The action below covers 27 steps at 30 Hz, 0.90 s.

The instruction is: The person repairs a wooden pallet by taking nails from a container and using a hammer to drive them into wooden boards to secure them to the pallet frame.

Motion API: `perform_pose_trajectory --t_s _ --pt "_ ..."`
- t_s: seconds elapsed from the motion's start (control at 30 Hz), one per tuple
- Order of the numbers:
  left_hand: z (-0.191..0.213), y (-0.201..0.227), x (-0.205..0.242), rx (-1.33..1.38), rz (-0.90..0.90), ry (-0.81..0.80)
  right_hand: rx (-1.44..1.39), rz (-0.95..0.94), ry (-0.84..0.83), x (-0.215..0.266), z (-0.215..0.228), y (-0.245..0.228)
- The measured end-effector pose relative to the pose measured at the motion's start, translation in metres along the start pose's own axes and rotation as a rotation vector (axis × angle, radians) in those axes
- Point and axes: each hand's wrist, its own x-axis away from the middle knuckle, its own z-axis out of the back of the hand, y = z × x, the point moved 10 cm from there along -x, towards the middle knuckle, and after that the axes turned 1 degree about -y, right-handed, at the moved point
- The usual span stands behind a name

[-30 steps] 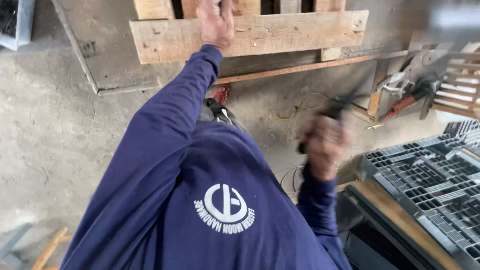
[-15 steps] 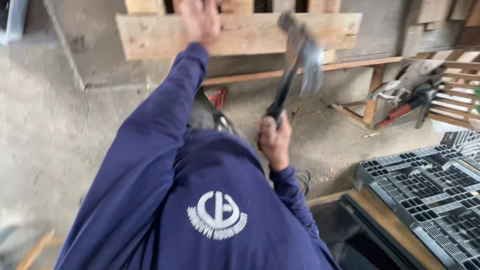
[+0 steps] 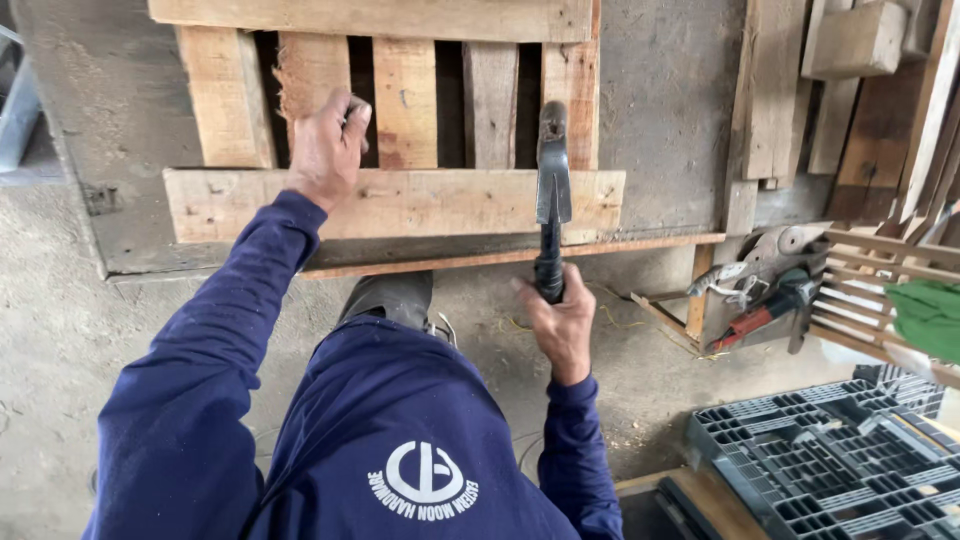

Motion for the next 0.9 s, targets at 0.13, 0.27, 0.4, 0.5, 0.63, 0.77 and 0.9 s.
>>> perform_pose_trajectory --t_s 0.13,0.27,0.4,0.5,0.63,0.77,0.9 --pt "-0.031 0.008 -0.006 -0.502 0.021 -0.125 0.354 0.326 0.002 -0.059 0.026 -0.068" --pt "-0.037 -0.004 -0.013 -0.549 0.219 -0.29 0.52 0.611 -0.109 -0.117 0.005 -0.099" --pt "-0.051 -0.02 -0.013 -0.625 0.37 -0.515 0.582 0.4 -0.355 -0.163 -0.023 -0.06" --pt "-0.045 -0.002 -0.013 -0.702 0.221 -0.49 0.685 0.177 -0.572 -0.178 -0.031 -0.032" --pt "-0.041 0.006 -0.009 -0.715 0.289 -0.479 0.687 0.267 -0.641 -0.181 -0.034 -0.042" --pt "-0.029 0.025 0.005 -0.762 0.253 -0.337 0.625 0.377 -0.663 -0.168 -0.017 -0.061" --pt "-0.075 0.058 0.039 -0.863 -0.101 -0.339 0.597 0.492 -0.62 -0.137 0.019 -0.063"
